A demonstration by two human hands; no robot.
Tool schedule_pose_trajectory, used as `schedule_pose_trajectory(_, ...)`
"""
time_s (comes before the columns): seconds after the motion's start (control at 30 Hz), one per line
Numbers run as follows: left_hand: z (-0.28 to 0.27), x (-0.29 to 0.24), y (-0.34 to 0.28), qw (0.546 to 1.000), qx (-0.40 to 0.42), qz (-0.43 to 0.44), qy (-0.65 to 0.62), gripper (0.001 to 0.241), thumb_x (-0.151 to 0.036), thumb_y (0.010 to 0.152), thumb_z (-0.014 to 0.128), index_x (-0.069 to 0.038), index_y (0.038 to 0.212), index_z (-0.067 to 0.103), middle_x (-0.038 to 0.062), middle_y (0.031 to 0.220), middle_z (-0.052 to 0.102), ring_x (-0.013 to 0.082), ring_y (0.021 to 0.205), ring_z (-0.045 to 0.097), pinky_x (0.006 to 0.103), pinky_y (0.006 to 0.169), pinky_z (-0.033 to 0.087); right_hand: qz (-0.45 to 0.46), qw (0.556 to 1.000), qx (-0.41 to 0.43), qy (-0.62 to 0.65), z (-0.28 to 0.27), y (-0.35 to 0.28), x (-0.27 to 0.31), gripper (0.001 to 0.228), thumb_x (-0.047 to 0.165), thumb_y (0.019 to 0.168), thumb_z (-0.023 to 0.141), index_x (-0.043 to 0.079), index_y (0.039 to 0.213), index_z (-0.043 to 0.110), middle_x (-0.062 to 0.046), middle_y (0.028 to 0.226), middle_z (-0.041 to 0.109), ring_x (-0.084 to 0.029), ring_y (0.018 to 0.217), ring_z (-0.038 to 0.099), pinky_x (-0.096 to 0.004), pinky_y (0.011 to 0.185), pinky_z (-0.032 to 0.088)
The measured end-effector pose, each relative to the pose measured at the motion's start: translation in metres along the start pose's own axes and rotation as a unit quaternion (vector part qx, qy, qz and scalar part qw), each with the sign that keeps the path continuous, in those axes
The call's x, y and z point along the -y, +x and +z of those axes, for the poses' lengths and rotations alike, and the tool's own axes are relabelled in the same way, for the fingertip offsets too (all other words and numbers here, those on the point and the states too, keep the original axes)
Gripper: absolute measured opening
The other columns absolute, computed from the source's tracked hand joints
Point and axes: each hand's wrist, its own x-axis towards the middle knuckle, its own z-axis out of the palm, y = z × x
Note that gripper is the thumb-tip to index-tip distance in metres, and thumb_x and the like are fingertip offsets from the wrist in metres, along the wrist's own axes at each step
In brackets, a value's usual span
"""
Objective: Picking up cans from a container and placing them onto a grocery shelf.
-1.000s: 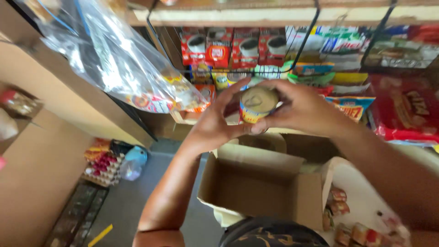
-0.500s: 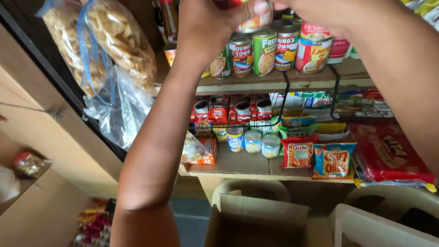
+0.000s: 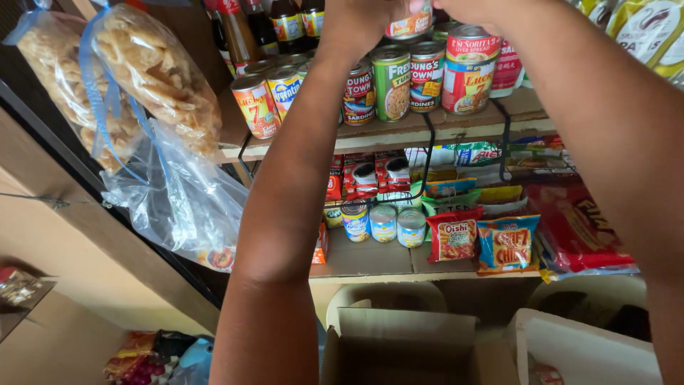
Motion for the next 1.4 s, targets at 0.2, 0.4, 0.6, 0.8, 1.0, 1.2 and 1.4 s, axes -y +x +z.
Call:
schedule_pose_trajectory(0.2,-0.005,-0.016,-0.009,0.992,-0.082,0.039,-0.086,0.043,-0.023,0.066,0.099,-0.002,0.094,0.074,0.01,0.081,0.079,0.0213,0.071,0.076,0.0339,0.068,0.06,0.035,0.995,-0.032,-0.086,0.01,0.002,0.014,0.037,0.042,0.108,0.059,0.007,0.109,0.071,-0.009,0.085,0.068,-0.021,0.071,0.059,-0.043,0.064,0.048)
schedule_pose_trajectory(0.4,-0.007,-0.023,-0.012,0.988,-0.069,-0.023,-0.134,0.052,-0.021,0.066,0.098,-0.004,0.107,0.072,0.011,0.094,0.08,0.019,0.08,0.079,0.032,0.074,0.062,0.029,0.991,-0.025,-0.126,0.006,-0.006,0.034,0.036,0.044,0.104,0.06,0.01,0.109,0.072,-0.007,0.085,0.071,-0.021,0.07,0.064,-0.042,0.064,0.049)
schedule_pose_trajectory(0.6,-0.001,-0.023,-0.008,0.993,-0.075,-0.024,-0.089,0.054,-0.02,0.064,0.099,-0.004,0.108,0.072,0.013,0.094,0.079,0.0225,0.082,0.078,0.0331,0.074,0.06,0.011,0.996,-0.031,-0.089,0.005,0.003,0.025,0.031,0.04,0.102,0.063,0.012,0.11,0.072,-0.004,0.087,0.072,-0.017,0.072,0.064,-0.037,0.064,0.049)
schedule_pose_trajectory(0.8,0.01,-0.022,-0.004,0.988,-0.015,-0.085,-0.127,0.05,-0.018,0.067,0.098,-0.002,0.106,0.071,0.011,0.092,0.081,0.0228,0.08,0.08,0.0324,0.074,0.063,0.055,0.998,0.009,-0.025,0.015,0.035,-0.031,0.032,0.039,0.105,0.063,0.009,0.109,0.072,-0.004,0.087,0.069,-0.016,0.071,0.056,-0.038,0.063,0.046)
schedule_pose_trajectory(1.0,0.009,-0.026,-0.011,0.987,-0.042,-0.076,-0.137,0.052,-0.018,0.068,0.098,-0.002,0.109,0.07,0.011,0.094,0.081,0.0205,0.082,0.081,0.0323,0.074,0.063,0.047,0.999,0.001,-0.027,0.011,0.013,-0.004,0.033,0.04,0.104,0.063,0.008,0.109,0.072,-0.006,0.087,0.07,-0.019,0.071,0.058,-0.04,0.064,0.047)
schedule_pose_trajectory(1.2,0.011,-0.015,-0.012,0.991,-0.028,-0.067,-0.109,0.052,-0.022,0.073,0.097,-0.002,0.112,0.069,0.013,0.095,0.081,0.0236,0.084,0.081,0.0337,0.075,0.063,0.046,0.996,0.002,-0.076,0.012,0.006,0.0,0.033,0.037,0.106,0.062,0.008,0.118,0.07,-0.012,0.095,0.071,-0.023,0.078,0.062,-0.044,0.07,0.049)
schedule_pose_trajectory(1.4,0.007,-0.024,-0.017,0.996,-0.024,-0.059,-0.06,0.062,-0.024,0.074,0.096,-0.004,0.122,0.064,0.015,0.096,0.08,0.0274,0.087,0.08,0.0352,0.075,0.063,-0.036,0.997,0.02,-0.069,0.007,-0.003,0.009,0.03,0.031,0.102,0.063,0.011,0.125,0.069,-0.007,0.108,0.074,-0.022,0.09,0.067,-0.041,0.08,0.05)
